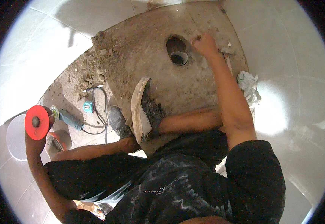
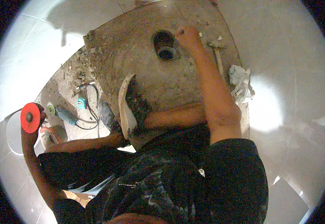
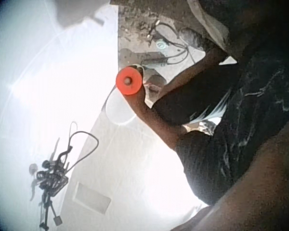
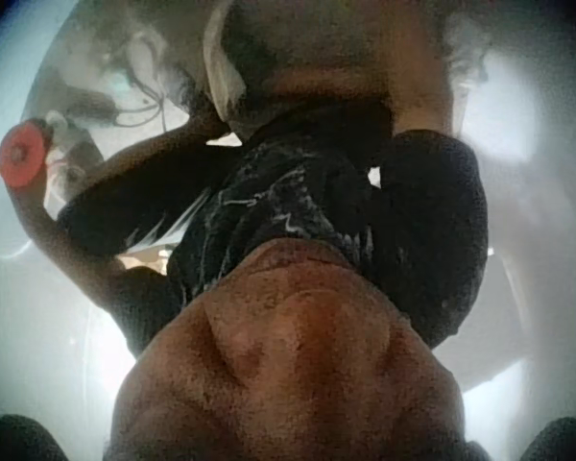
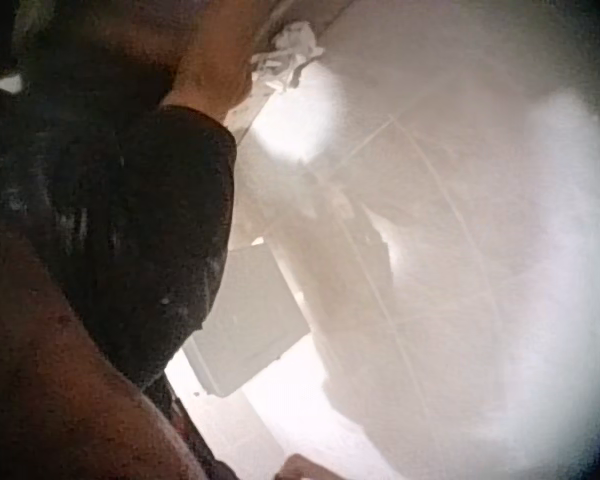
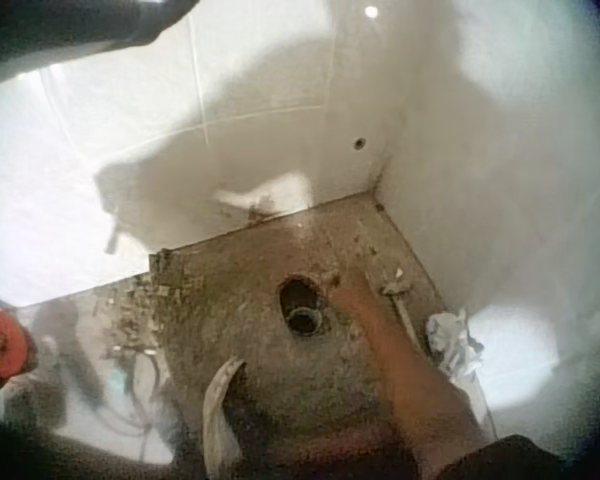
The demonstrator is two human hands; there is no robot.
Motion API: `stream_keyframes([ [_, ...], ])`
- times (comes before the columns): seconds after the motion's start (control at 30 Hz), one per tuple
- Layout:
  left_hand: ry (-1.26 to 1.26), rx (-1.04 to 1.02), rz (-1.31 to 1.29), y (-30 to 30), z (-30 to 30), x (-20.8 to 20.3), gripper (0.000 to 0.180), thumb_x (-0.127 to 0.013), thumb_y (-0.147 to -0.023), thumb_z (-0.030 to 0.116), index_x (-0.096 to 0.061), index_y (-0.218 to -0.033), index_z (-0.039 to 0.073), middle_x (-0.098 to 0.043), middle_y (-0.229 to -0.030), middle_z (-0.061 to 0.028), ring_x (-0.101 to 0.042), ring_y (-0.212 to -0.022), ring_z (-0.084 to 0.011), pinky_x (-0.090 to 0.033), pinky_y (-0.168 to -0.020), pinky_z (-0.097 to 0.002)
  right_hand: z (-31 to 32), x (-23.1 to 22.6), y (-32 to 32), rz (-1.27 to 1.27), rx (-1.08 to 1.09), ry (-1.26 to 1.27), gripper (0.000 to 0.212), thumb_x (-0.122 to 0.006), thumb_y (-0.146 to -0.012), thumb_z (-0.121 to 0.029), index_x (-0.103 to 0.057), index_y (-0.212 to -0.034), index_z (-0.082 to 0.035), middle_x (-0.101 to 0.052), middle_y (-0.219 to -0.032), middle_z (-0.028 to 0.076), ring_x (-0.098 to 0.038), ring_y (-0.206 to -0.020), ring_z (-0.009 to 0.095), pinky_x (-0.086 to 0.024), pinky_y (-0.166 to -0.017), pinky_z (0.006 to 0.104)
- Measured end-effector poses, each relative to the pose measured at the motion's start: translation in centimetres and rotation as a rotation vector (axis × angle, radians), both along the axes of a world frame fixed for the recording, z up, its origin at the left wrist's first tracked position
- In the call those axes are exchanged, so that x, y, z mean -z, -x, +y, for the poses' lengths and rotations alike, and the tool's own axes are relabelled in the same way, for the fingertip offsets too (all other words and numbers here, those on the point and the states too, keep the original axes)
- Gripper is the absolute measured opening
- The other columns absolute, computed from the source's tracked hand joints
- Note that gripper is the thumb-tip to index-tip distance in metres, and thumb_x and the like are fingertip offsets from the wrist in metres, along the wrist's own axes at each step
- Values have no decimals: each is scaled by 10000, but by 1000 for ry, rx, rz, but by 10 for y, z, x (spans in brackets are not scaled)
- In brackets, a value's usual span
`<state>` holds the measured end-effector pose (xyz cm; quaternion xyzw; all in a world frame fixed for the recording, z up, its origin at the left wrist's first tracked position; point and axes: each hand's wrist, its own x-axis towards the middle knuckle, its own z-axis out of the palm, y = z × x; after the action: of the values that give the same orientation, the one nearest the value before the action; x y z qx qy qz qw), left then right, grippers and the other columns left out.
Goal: The person uses an angle grinder to cut the concrete floor around a pipe and then breaks the material away using a hammer and chisel, reaching into the hole to remove debris by hand.
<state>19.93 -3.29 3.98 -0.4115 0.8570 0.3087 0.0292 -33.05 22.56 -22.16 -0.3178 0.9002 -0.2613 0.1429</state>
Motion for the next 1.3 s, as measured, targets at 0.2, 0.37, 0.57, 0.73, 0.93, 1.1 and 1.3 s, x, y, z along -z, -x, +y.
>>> stream_keyframes([
  [0.2, 36, 37, -62, 5, -1, 9, 244, -721, -870, 107, -621, -1081, 34, -653, -1041, -65, -624, -949, -173, -508, -826, -319, 96, 54, -23, 459, -79, -32, 272, -708, -775, -162, -685, -1017, -41, -652, -973, 211, -613, -964, 385, -480, -867, 466],
  [0.37, 77, 141, -188, 27, -5, 31, 292, -742, -856, 134, -612, -1099, 38, -652, -1063, -78, -631, -974, -198, -512, -859, -329, 128, 48, 13, 505, 139, 0, 256, -700, -798, -189, -677, -997, -30, -612, -1004, 224, -548, -1039, 410, -452, -915, 476],
  [0.57, 26, 370, -327, 80, 21, 65, 308, -698, -852, 112, -595, -1129, 26, -637, -1123, -137, -607, -1086, -276, -469, -970, -374, 100, 52, 29, 549, 263, -121, 328, -727, -799, -249, -668, -973, 23, -637, -963, 210, -609, -961, 386, -481, -867, 467],
  [0.73, 89, 624, -222, 157, 33, 142, 274, -626, -842, 42, -569, -1110, 19, -523, -1178, -203, -536, -1109, -390, -450, -963, -413, 104, 32, 44, 296, 330, -84, 378, -706, -819, -318, -685, -983, 22, -684, -960, 197, -663, -892, 365, -509, -813, 451],
  [0.93, 313, 559, 70, 240, -1, 285, 358, -662, -843, 107, -558, -1179, 38, -539, -1205, -193, -542, -1106, -368, -433, -985, -438, 120, 28, 55, 171, 320, 24, 404, -668, -845, -354, -686, -1016, 12, -703, -956, 181, -673, -898, 353, -511, -809, 440],
  [1.1, 501, 445, 58, 257, -26, 363, 395, -695, -820, 183, -571, -1175, 62, -589, -1179, -161, -557, -1125, -328, -439, -963, -423, 115, 31, 56, 153, 290, -5, 341, -663, -858, -324, -690, -1011, -20, -703, -972, 171, -668, -917, 359, -511, -824, 447],
  [1.3, 374, 46, -103, 289, 29, 331, 634, -703, -826, 237, -399, -1366, 106, -462, -1305, -195, -424, -1253, -408, -366, -1003, -556, 128, 39, 64, 147, 309, 59, 307, -688, -850, -302, -702, -1000, -34, -708, -944, 161, -675, -880, 331, -509, -786, 428],
])
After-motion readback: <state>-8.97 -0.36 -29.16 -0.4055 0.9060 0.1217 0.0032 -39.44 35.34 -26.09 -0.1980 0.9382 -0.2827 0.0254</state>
